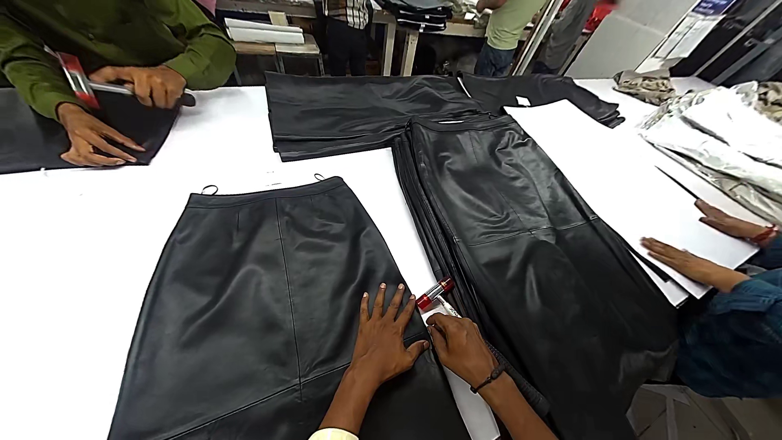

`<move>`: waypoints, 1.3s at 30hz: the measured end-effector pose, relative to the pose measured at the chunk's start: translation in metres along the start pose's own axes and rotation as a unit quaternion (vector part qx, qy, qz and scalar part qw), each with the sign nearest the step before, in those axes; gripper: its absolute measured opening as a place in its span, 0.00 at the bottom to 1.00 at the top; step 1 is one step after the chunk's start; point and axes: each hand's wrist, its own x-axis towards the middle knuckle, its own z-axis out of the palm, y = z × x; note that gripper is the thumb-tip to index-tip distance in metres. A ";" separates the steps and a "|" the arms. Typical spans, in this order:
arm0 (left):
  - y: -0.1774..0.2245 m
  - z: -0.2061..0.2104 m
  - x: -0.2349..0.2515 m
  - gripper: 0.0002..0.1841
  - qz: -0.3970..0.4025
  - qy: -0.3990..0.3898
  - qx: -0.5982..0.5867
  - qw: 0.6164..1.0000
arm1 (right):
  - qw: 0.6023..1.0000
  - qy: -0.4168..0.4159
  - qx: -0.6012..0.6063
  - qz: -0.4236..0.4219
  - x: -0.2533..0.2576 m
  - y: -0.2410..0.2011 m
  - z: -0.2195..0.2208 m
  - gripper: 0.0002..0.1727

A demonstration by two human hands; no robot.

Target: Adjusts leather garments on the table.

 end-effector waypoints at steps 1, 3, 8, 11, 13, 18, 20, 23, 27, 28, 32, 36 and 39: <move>0.000 0.000 0.000 0.49 0.000 0.000 -0.001 1.000 | 1.000 -0.025 -0.005 -0.006 0.003 0.000 -0.004 0.14; 0.000 0.000 -0.001 0.50 0.000 -0.002 -0.001 1.000 | 0.997 -0.076 -0.015 -0.005 0.011 -0.002 -0.011 0.15; 0.001 -0.001 -0.001 0.49 0.004 -0.002 -0.007 1.000 | 0.989 -0.140 -0.047 -0.014 0.024 -0.004 -0.023 0.15; 0.001 -0.002 -0.001 0.49 0.005 -0.005 -0.011 1.000 | 0.989 -0.140 -0.053 -0.017 0.027 -0.002 -0.022 0.13; 0.001 -0.003 -0.001 0.49 0.005 -0.006 -0.012 1.000 | 0.988 -0.147 -0.049 -0.021 0.030 0.000 -0.023 0.13; 0.000 -0.004 -0.002 0.49 0.008 -0.006 -0.014 1.000 | 0.981 -0.176 -0.077 -0.037 0.032 -0.002 -0.025 0.12; 0.000 -0.003 -0.002 0.49 0.009 0.000 -0.015 1.000 | 0.980 -0.169 -0.093 -0.047 0.031 -0.003 -0.022 0.11; 0.000 -0.002 -0.002 0.49 0.007 -0.002 -0.021 1.000 | 0.991 -0.080 -0.089 -0.062 0.026 0.002 -0.012 0.10; 0.000 -0.002 -0.001 0.49 0.006 -0.003 -0.021 1.000 | 0.991 0.078 -0.061 -0.087 0.017 0.013 0.005 0.08; 0.000 -0.002 -0.001 0.49 0.006 -0.004 -0.020 1.000 | 0.993 0.061 -0.053 -0.081 0.016 0.014 0.004 0.09; 0.000 -0.002 -0.001 0.50 0.008 -0.008 -0.012 1.000 | 0.996 -0.022 -0.025 -0.085 0.014 0.018 -0.005 0.13; 0.000 -0.003 0.000 0.49 0.005 -0.011 -0.007 1.000 | 0.994 -0.041 -0.021 -0.102 0.016 0.018 -0.007 0.13; 0.001 -0.003 -0.001 0.50 0.004 -0.014 -0.006 1.000 | 0.993 -0.057 -0.033 -0.099 0.018 0.016 -0.008 0.13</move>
